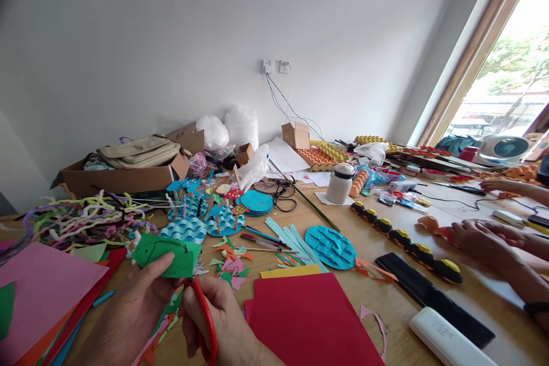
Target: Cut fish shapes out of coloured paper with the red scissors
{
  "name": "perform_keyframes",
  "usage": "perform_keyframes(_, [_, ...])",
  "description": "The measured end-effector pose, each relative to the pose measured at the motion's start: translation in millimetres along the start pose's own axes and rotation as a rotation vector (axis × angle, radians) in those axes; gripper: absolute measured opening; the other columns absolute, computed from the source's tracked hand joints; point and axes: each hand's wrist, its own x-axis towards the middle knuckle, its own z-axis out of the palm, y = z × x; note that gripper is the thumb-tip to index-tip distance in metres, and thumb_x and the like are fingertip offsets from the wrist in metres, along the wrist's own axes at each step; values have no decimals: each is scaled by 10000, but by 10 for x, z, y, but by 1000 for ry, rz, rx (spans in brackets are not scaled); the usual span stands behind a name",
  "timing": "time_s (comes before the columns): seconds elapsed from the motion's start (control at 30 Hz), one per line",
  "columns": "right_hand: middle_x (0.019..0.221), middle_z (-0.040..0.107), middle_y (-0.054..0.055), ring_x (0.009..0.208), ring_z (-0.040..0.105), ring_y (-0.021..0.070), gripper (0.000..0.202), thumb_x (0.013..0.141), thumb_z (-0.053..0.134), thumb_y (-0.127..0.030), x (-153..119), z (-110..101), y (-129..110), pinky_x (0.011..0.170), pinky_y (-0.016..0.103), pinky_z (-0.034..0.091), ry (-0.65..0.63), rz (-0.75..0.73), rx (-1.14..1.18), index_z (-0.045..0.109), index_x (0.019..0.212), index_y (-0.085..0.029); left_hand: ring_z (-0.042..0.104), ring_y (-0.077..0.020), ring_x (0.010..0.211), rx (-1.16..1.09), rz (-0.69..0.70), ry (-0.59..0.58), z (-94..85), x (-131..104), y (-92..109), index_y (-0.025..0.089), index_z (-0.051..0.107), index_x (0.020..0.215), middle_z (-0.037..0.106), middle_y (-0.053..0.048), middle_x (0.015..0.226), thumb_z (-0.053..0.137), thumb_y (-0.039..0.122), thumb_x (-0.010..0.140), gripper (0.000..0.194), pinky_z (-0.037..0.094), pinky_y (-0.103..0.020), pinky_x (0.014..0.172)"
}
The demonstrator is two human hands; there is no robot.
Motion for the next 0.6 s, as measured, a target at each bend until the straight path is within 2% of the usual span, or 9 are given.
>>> perform_keyframes(0.23, [382,406,-70,302,330,46,444,784,500,-582,-3,-15,-26,304,147,218,-21,-33,-7,487,674,-152,576,-163,670,103,-42,15,-25,15,20,189,646,682,654,22,700,732,251,576,150,494,-276,628])
perform_keyframes(0.33, [376,409,-71,298,324,44,474,765,490,-616,-7,5,-38,312,146,242,6,-15,-26,489,676,-151,594,-173,713,188,74,63,-79,50,-54,203,653,715,670,24,722,718,251,596,143,486,-282,685])
perform_keyframes(0.43, [372,420,-66,302,334,48,486,761,480,-626,-20,33,-75,323,151,249,16,-6,-62,492,678,-148,616,-212,744,305,176,136,-132,75,-118,197,654,672,665,10,667,697,246,600,98,484,-289,677])
perform_keyframes(0.6, [380,418,-65,310,337,48,512,748,466,-651,-32,47,-113,324,155,229,16,7,-92,490,667,-147,625,-253,723,451,171,224,-68,59,-105,226,642,594,644,13,568,686,247,567,56,492,-308,630])
